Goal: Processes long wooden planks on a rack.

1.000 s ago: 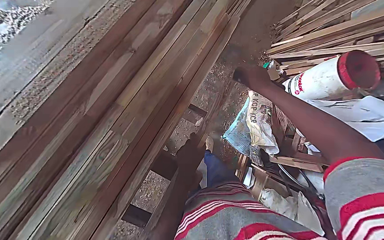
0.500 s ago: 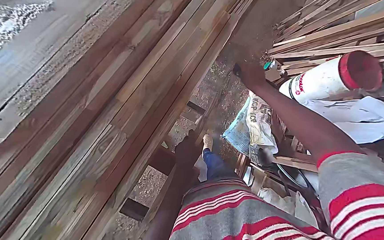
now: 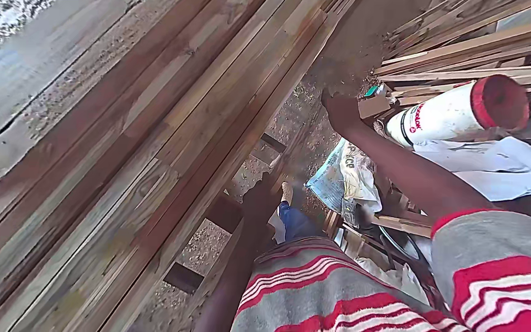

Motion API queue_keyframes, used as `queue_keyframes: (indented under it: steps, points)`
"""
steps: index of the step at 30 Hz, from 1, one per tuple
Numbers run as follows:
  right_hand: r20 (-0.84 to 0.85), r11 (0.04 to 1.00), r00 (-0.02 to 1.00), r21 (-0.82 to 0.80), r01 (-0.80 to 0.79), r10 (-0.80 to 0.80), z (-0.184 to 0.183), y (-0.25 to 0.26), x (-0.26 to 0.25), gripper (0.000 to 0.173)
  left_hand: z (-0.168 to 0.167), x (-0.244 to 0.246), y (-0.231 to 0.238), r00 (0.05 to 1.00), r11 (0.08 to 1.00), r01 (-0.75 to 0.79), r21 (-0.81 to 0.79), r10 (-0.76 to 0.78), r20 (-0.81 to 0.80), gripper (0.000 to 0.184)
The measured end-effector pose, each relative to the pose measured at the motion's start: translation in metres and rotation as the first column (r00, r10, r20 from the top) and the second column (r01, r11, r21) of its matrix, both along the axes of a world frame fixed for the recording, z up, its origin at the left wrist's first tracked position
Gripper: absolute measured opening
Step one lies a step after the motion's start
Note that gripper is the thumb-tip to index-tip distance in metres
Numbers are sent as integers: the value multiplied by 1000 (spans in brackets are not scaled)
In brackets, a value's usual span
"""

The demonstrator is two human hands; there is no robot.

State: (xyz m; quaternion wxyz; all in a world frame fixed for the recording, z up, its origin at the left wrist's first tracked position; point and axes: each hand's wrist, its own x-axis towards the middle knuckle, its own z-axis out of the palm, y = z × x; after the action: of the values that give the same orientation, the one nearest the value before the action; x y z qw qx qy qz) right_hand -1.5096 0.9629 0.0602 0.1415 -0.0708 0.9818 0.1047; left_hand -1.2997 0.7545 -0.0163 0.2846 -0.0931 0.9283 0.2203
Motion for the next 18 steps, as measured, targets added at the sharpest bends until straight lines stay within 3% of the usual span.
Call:
queue_keyframes:
  steps: [5,9,13,16,18]
  points:
    - [74,995,993,-10,-95,95,4,-11,44,52,-3,3,-1,999,1000,-2,9,2,-46,63]
    - [-1,998,999,-46,46,-46,19,-4,18,38,-3,0,-1,1000,1000,-3,18,4,-11,62]
    - [95,999,995,-45,-3,7,7,-26,41,53,-2,-2,0,1000,1000,3,7,-3,16,64]
    - [177,994,981,-89,-66,81,13,-43,73,42,-2,0,0,1000,1000,2,5,-2,22,63]
    - [79,989,996,-137,47,-36,24,-31,57,29,0,-1,1,1000,1000,2,5,-2,19,63]
